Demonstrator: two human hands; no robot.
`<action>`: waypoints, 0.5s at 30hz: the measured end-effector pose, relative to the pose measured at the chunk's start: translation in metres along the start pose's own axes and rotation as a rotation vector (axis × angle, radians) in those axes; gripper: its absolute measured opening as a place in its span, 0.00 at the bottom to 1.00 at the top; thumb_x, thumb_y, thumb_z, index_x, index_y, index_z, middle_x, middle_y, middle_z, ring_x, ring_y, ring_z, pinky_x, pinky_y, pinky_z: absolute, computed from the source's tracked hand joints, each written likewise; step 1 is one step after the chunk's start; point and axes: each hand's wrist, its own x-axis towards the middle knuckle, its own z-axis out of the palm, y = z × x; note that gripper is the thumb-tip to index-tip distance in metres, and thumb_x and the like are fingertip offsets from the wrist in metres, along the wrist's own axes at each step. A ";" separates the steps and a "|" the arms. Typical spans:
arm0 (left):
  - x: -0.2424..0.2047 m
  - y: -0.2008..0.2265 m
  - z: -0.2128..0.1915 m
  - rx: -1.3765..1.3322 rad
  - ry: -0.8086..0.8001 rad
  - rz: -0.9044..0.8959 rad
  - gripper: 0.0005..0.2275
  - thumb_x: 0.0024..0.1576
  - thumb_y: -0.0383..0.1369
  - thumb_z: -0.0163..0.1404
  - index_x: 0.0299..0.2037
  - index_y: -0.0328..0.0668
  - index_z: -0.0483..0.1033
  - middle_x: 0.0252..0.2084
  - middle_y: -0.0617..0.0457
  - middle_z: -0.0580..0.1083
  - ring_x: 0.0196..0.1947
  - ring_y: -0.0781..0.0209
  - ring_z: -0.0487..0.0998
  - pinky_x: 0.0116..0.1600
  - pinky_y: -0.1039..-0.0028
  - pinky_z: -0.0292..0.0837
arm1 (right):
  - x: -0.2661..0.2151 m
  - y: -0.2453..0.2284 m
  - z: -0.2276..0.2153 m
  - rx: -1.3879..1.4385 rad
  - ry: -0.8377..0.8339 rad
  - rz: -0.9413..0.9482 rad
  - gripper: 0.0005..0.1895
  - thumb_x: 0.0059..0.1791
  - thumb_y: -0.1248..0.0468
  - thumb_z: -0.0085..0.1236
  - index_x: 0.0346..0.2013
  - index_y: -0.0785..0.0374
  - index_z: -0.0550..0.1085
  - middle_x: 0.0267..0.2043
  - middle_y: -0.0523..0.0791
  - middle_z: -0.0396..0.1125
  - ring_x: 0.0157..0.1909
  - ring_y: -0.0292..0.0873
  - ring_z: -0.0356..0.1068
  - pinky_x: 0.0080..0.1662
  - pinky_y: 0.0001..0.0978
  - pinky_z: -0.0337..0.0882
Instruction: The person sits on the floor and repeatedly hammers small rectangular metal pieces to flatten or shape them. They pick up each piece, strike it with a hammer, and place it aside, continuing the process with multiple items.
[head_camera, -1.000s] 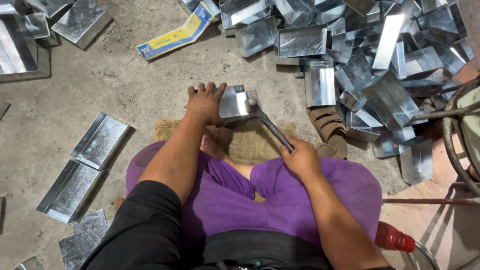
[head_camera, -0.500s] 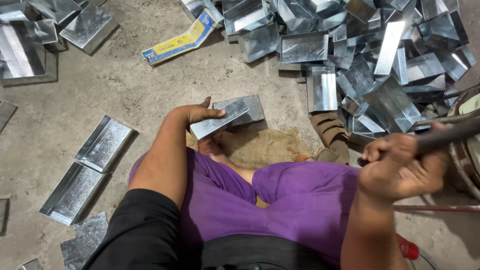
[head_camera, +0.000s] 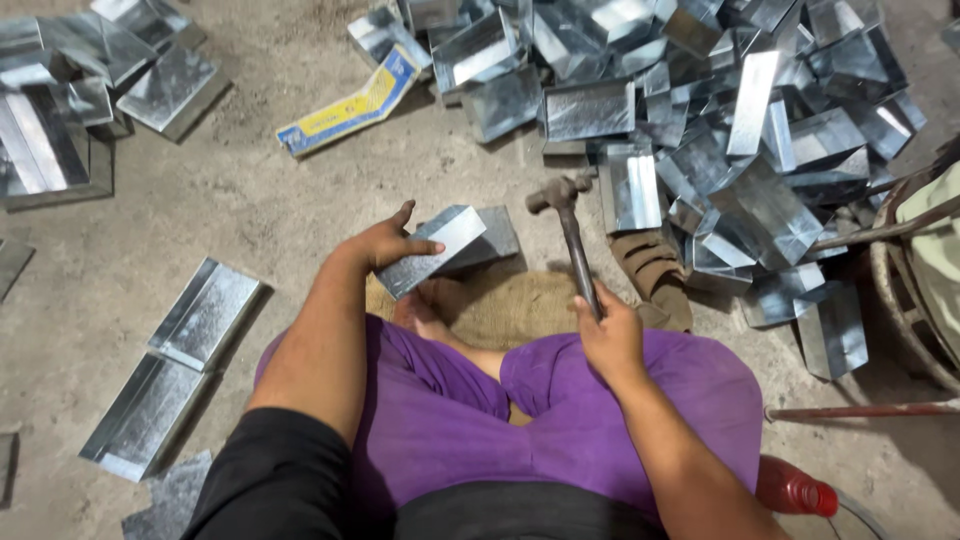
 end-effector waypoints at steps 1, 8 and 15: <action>0.001 0.005 -0.002 0.055 0.053 0.044 0.64 0.32 0.61 0.65 0.78 0.45 0.41 0.72 0.30 0.60 0.73 0.38 0.61 0.73 0.58 0.59 | 0.005 0.000 -0.001 0.032 -0.006 0.109 0.16 0.56 0.65 0.57 0.58 0.64 0.76 0.29 0.40 0.74 0.25 0.25 0.62 0.28 0.21 0.62; -0.002 0.027 0.014 0.427 0.194 -0.071 0.51 0.45 0.65 0.59 0.76 0.50 0.51 0.66 0.34 0.64 0.63 0.37 0.70 0.63 0.53 0.69 | 0.000 0.000 -0.001 0.150 -0.046 0.382 0.22 0.51 0.65 0.58 0.60 0.63 0.73 0.30 0.40 0.75 0.16 0.26 0.55 0.20 0.23 0.53; 0.005 0.029 0.030 0.433 0.355 -0.153 0.17 0.62 0.46 0.47 0.54 0.51 0.80 0.52 0.43 0.78 0.53 0.43 0.79 0.55 0.55 0.76 | -0.001 0.007 0.004 0.092 -0.053 0.332 0.22 0.52 0.64 0.61 0.61 0.66 0.73 0.32 0.44 0.77 0.20 0.27 0.62 0.23 0.20 0.60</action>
